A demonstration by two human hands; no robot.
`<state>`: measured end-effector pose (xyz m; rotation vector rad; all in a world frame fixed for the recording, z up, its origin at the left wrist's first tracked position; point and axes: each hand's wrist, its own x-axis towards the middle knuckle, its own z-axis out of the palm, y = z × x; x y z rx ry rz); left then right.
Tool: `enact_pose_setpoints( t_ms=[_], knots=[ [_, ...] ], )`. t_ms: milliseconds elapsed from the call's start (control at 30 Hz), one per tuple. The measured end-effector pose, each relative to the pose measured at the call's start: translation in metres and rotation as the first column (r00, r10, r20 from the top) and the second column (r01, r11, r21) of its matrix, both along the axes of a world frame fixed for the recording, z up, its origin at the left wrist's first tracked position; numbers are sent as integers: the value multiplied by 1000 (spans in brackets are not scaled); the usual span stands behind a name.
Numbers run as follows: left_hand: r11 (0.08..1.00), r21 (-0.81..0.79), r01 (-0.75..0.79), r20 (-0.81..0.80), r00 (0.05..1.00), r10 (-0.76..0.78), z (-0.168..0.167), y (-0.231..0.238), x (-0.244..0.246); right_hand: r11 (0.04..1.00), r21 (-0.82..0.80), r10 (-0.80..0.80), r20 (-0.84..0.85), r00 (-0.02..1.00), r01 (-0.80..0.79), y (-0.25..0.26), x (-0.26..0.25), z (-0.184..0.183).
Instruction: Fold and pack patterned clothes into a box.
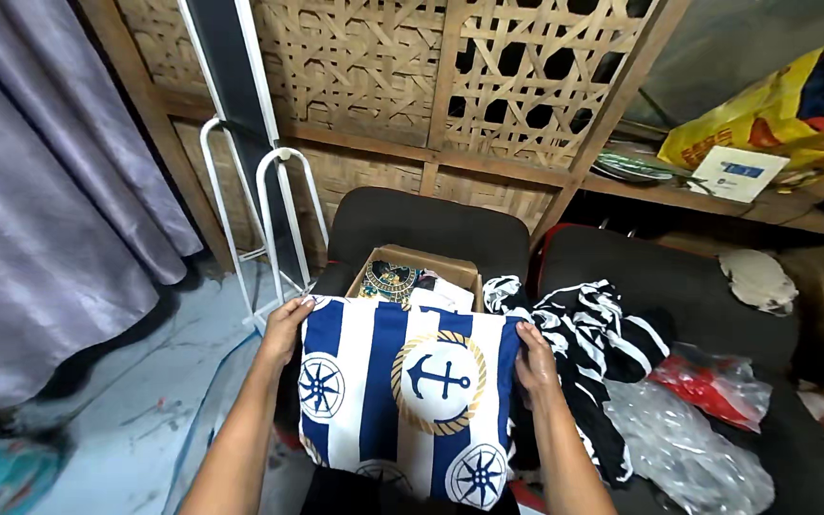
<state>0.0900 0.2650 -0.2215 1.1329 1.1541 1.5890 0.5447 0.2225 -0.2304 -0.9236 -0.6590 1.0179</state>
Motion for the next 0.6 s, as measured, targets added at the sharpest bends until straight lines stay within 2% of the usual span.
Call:
enact_pose_setpoints(
  t_ms=[200,433,533,600],
  knots=[
    [974,227,13,-34,999,-5,28,-70,-11,972,232,50,-15,999,-46,-72,6,30],
    [902,432,5,-95,995,39,53,-136,-18,949,315,-46,59,997,25,-139,2,57],
    [857,514,42,-135,990,33,79,-162,-19,917,398,-95,150,984,27,-165,5,77],
    [808,579,112,-125,991,-48,99,-182,-26,876,483,-134,245,960,-1,-184,10,102]
  ],
)
